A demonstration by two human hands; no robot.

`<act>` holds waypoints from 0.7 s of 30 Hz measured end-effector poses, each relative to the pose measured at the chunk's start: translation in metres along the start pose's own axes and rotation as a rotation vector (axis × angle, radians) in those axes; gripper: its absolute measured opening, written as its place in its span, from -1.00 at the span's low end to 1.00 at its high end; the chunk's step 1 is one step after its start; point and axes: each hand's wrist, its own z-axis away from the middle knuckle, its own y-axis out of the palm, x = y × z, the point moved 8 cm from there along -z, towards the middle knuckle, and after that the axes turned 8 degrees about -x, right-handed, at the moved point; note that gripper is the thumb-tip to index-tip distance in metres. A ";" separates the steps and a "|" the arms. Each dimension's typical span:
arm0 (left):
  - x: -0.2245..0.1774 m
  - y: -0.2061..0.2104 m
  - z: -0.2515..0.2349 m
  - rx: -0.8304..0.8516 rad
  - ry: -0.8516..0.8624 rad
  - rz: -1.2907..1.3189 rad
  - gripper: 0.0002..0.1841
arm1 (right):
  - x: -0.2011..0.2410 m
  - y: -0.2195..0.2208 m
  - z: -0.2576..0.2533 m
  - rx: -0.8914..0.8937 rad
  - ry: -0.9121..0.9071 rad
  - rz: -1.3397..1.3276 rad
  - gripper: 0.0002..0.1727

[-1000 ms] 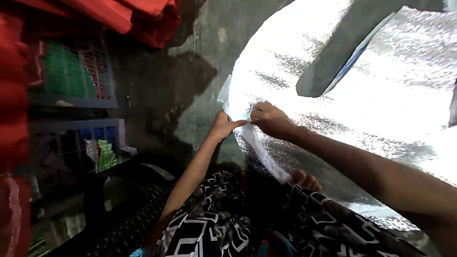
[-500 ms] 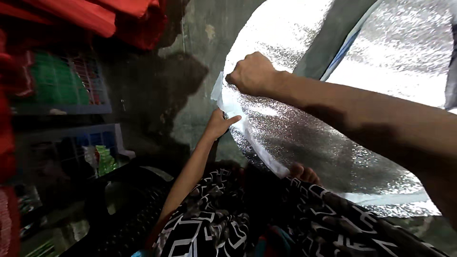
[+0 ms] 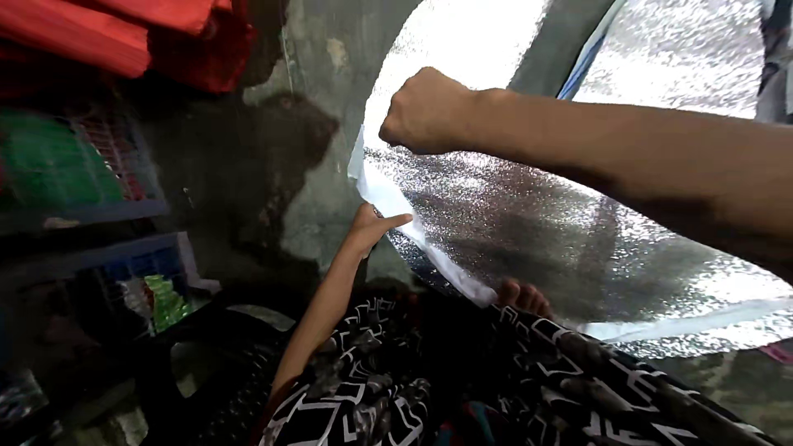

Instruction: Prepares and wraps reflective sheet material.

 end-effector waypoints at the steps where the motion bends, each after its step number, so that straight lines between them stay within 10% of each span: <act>1: 0.002 0.001 -0.001 0.002 -0.008 0.004 -0.41 | -0.006 -0.004 0.001 -0.013 0.019 -0.039 -0.78; 16: 0.008 0.000 -0.003 -0.109 0.110 -0.072 -0.53 | -0.048 -0.009 0.009 -0.230 0.446 -0.270 -0.71; 21: -0.004 0.004 0.003 -0.046 0.067 -0.080 -0.25 | -0.025 0.032 0.074 -0.366 0.542 -0.363 -0.76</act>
